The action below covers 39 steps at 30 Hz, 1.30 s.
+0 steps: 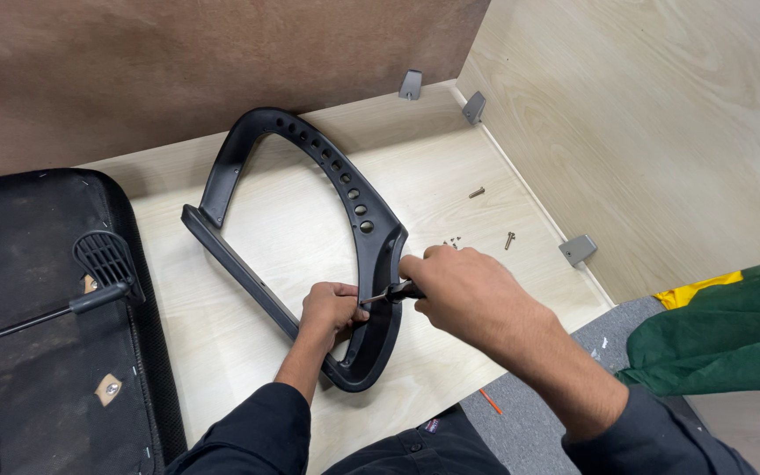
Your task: The person uses a screwdriver to fasten screws into a black plastic chair frame component on a light wooden table. The person holds the frame with one hand and turns the screwdriver with the other, securing multiple screws into pre-drilled holes.
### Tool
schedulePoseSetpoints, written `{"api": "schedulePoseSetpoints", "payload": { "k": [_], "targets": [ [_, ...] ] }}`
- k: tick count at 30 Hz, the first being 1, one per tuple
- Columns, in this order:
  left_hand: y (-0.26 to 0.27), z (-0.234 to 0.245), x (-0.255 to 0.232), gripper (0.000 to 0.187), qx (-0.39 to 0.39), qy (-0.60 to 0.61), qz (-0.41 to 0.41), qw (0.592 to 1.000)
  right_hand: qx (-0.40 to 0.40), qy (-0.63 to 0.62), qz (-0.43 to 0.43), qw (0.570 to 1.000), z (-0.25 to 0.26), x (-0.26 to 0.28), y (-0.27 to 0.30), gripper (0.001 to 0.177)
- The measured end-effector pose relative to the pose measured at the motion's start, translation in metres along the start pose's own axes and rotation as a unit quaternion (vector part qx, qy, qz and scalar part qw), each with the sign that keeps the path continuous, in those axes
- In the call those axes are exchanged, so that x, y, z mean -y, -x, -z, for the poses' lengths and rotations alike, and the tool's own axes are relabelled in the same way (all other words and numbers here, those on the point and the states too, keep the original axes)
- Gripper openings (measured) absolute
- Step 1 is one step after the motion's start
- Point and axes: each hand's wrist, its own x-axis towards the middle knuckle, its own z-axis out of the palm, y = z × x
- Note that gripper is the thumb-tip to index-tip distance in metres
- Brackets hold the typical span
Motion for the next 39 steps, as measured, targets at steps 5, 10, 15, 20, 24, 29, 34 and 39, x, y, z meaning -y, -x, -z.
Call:
{"api": "schedulePoseSetpoints", "payload": {
  "k": [5, 10, 15, 20, 24, 29, 34, 39],
  "targets": [
    [-0.002, 0.0, 0.002, 0.04, -0.002, 0.004, -0.001, 1.0, -0.032, -0.037, 0.029, 0.998, -0.004, 0.003, 0.002, 0.025],
    [-0.003, 0.0, 0.001, 0.041, 0.001, 0.008, -0.009, 1.0, 0.027, -0.125, -0.052, 0.99, -0.002, 0.001, -0.006, 0.033],
    [-0.002, 0.001, 0.002, 0.041, -0.001, 0.012, 0.001, 1.0, 0.078, -0.123, -0.099, 0.984, -0.001, -0.001, -0.007, 0.046],
    [-0.003, 0.0, 0.002, 0.04, -0.001, -0.002, -0.011, 1.0, -0.005, -0.029, 0.024, 0.999, -0.003, -0.005, 0.003, 0.04],
    [-0.002, -0.001, 0.004, 0.037, -0.006, 0.003, -0.01, 1.0, 0.035, -0.031, 0.064, 0.997, -0.012, 0.007, 0.006, 0.024],
    [0.0, 0.001, 0.003, 0.038, 0.0, 0.01, -0.012, 1.0, -0.026, -0.089, 0.034, 0.995, -0.016, 0.01, 0.002, 0.021],
    [0.001, 0.002, 0.0, 0.039, -0.002, 0.001, -0.019, 1.0, 0.055, -0.195, -0.119, 0.972, -0.014, 0.001, -0.011, 0.032],
    [0.002, 0.001, 0.002, 0.038, 0.0, 0.017, -0.01, 1.0, -0.069, -0.117, 0.045, 0.99, -0.019, -0.007, -0.005, 0.052]
  ]
}}
